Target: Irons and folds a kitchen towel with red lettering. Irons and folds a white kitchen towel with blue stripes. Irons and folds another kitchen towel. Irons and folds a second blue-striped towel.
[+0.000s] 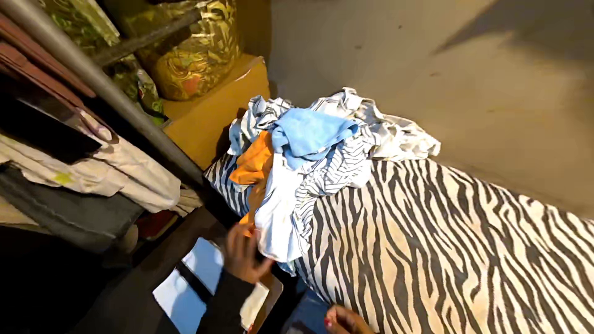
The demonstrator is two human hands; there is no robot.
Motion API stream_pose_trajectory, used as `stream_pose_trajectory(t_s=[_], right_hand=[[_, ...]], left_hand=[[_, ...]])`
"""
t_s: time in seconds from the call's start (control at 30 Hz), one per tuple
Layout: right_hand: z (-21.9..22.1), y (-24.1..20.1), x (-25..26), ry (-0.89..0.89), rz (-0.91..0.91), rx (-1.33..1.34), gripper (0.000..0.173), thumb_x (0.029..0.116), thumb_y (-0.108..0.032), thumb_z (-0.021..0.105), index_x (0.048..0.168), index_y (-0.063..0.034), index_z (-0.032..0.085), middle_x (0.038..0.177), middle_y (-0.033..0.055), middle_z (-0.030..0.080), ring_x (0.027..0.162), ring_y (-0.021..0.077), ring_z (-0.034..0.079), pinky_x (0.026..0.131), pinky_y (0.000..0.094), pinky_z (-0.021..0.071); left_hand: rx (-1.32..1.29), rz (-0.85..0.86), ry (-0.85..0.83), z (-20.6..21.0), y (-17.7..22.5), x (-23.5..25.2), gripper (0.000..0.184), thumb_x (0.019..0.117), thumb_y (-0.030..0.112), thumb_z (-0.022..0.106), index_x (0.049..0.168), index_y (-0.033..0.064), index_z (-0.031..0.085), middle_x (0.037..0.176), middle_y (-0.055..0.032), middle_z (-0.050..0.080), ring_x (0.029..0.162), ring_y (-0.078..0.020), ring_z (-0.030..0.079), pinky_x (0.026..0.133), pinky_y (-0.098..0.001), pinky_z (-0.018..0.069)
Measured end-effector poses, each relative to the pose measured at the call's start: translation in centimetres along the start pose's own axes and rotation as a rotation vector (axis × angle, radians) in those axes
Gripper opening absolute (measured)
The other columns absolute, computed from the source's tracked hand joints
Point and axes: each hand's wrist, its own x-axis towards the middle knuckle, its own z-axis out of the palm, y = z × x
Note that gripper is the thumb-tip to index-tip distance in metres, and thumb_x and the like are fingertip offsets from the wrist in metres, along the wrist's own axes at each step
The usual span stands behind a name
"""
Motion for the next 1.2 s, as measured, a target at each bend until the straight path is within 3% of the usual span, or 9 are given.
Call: stream_pose_trajectory(t_s=[0.1, 0.2, 0.3, 0.47, 0.63, 0.83, 0.97, 1.07, 1.2], right_hand=[[-1.6, -0.6, -0.2, 0.17, -0.095, 0.051, 0.011, 0.0979, -0.004, 0.057, 0.1, 0.0055, 0.063, 0.079, -0.0004, 0.066, 0.072, 0.0053, 0.067, 0.074, 0.0289, 0.0601], [-2.6, -2.2, 0.1, 0.242, -0.177, 0.017, 0.015, 0.0985, -0.006, 0.057, 0.101, 0.0079, 0.063, 0.079, 0.0024, 0.066, 0.071, 0.0061, 0.066, 0.073, 0.0284, 0.0589], [-3.1, -3.3, -0.5, 0.238, -0.183, -0.019, 0.016, 0.0984, -0.006, 0.057, 0.1, 0.0083, 0.063, 0.078, 0.0045, 0.066, 0.071, 0.008, 0.066, 0.072, 0.0294, 0.0578], [-6.7, -7.5, 0.5, 0.264, -0.425, -0.097, 0.013, 0.0966, -0.007, 0.058, 0.1, 0.0037, 0.065, 0.077, 0.0013, 0.067, 0.068, 0.0061, 0.066, 0.067, 0.0277, 0.0585], [-11.0, -17.7, 0.2, 0.423, -0.846, -0.139, 0.011, 0.0975, -0.013, 0.061, 0.103, -0.0037, 0.064, 0.082, -0.0063, 0.068, 0.069, 0.0, 0.065, 0.065, 0.0208, 0.0573], [-10.0, -20.8, 1.1, 0.763, -1.027, -0.34, 0.102, 0.0735, -0.051, 0.086, 0.143, 0.0132, 0.047, 0.135, 0.0283, 0.059, 0.118, 0.0271, 0.062, 0.09, 0.0403, 0.0562], [-10.9, -18.5, -4.3, 0.795, -1.055, -0.394, 0.02, 0.0859, -0.02, 0.075, 0.096, -0.0034, 0.076, 0.088, 0.0001, 0.077, 0.085, 0.0011, 0.072, 0.08, 0.0231, 0.0611], [-15.7, -17.4, -14.8, 0.813, -0.982, -0.341, 0.015, 0.0904, -0.02, 0.071, 0.104, -0.0254, 0.074, 0.094, -0.0199, 0.074, 0.085, -0.0103, 0.067, 0.077, 0.014, 0.0584], [-24.0, -15.9, -25.1, 0.845, -0.754, -0.408, 0.01, 0.0964, -0.026, 0.071, 0.106, -0.0279, 0.074, 0.093, -0.0222, 0.073, 0.078, -0.0096, 0.066, 0.071, 0.0118, 0.0565]], left_hand=[[-0.026, 0.219, -0.156, 2.5, 3.5, 0.7, 0.044, 0.0773, 0.034, 0.081, 0.12, 0.0241, 0.075, 0.133, -0.0093, 0.068, 0.13, -0.0403, 0.057, 0.105, -0.0683, 0.0387], [-0.152, 0.177, -0.024, 2.4, 3.5, 3.8, 0.02, 0.0868, 0.015, 0.064, 0.098, 0.0111, 0.08, 0.102, -0.0097, 0.076, 0.103, -0.033, 0.07, 0.09, -0.0534, 0.0552], [-0.294, -0.046, 0.049, -3.2, 6.4, 10.3, 0.023, 0.0894, 0.001, 0.059, 0.102, -0.0063, 0.077, 0.097, -0.0222, 0.076, 0.091, -0.0355, 0.075, 0.085, -0.0504, 0.0592], [-0.302, 0.019, 0.187, -12.0, 9.1, 25.7, 0.017, 0.0944, 0.007, 0.067, 0.102, -0.0054, 0.076, 0.093, -0.0211, 0.075, 0.085, -0.031, 0.074, 0.082, -0.0509, 0.0573], [-0.366, 0.315, 0.315, -19.8, 16.4, 37.3, 0.02, 0.0977, 0.016, 0.065, 0.099, -0.0016, 0.074, 0.09, -0.0102, 0.073, 0.077, -0.0048, 0.064, 0.075, -0.0226, 0.0515], [-0.535, 0.669, 0.172, -25.8, 27.3, 38.8, 0.014, 0.0962, 0.02, 0.069, 0.089, 0.0084, 0.07, 0.074, 0.0102, 0.061, 0.063, 0.0091, 0.052, 0.061, -0.0108, 0.0436], [-0.576, 0.708, 0.04, -28.1, 30.0, 36.5, 0.009, 0.0965, 0.016, 0.067, 0.087, 0.0138, 0.066, 0.074, 0.0164, 0.058, 0.065, 0.0123, 0.054, 0.061, -0.0073, 0.0449], [-0.646, 0.582, 0.003, -27.2, 27.6, 36.7, 0.007, 0.1006, 0.013, 0.062, 0.096, 0.0148, 0.067, 0.079, 0.0197, 0.064, 0.07, 0.013, 0.06, 0.065, -0.0071, 0.0508], [-0.838, 0.336, -0.183, -17.6, 23.5, 36.6, 0.015, 0.1034, 0.006, 0.052, 0.101, 0.0104, 0.065, 0.079, 0.017, 0.065, 0.069, 0.0101, 0.059, 0.067, -0.0116, 0.0527]])
